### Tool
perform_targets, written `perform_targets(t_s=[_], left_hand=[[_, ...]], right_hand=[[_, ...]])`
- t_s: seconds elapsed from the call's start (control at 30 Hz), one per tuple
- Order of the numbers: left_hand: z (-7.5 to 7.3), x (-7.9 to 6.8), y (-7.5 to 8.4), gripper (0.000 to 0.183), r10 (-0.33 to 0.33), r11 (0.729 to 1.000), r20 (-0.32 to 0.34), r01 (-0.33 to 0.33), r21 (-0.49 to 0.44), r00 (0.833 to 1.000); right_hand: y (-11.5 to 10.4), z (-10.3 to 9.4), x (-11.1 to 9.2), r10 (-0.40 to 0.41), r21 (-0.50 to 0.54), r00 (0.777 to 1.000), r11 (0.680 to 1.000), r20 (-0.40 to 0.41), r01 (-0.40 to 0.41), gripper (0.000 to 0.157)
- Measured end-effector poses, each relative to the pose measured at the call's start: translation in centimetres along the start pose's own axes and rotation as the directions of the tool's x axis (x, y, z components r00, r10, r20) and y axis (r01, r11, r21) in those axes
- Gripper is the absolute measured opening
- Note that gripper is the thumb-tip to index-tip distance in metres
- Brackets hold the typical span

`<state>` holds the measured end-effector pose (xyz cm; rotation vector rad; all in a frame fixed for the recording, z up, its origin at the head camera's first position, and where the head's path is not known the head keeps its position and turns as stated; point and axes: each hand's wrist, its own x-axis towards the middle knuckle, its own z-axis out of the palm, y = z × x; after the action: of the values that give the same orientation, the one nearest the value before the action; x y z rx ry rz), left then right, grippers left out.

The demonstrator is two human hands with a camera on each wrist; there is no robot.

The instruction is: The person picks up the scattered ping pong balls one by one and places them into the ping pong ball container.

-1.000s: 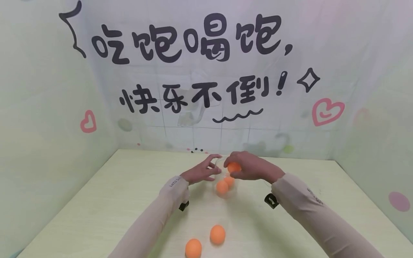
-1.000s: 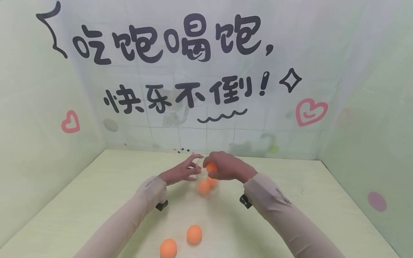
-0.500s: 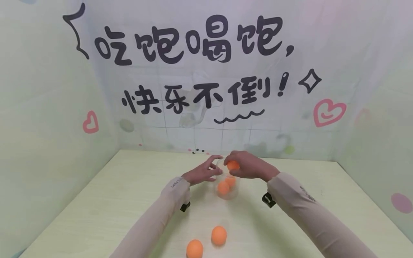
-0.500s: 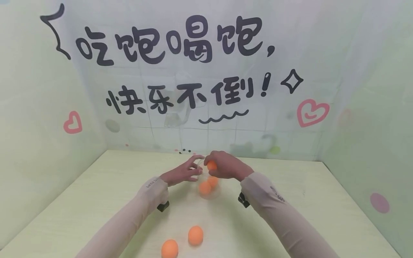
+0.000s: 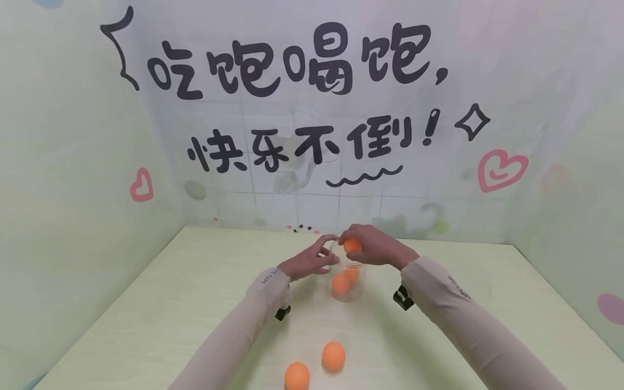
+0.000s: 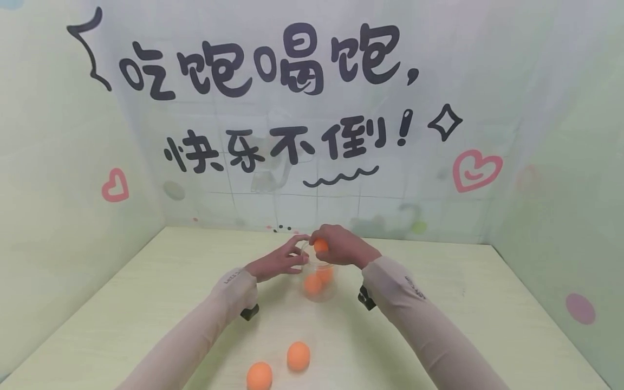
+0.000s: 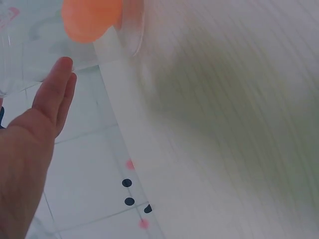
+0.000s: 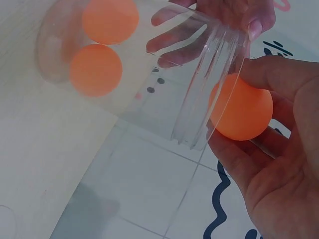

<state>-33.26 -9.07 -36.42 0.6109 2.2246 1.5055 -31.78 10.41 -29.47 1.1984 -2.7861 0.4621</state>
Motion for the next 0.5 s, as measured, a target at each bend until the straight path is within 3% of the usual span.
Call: perform_targets(t_s=[0.5], left_hand=[[0.04,-0.01,0.0,0.052,-0.004,1.0,-0.009,0.004,0.01,1.0]], right_hand=[[0.27,0.56,0.57,0.059,0.031,0.998,0.998,0.038,-0.06,0.024]])
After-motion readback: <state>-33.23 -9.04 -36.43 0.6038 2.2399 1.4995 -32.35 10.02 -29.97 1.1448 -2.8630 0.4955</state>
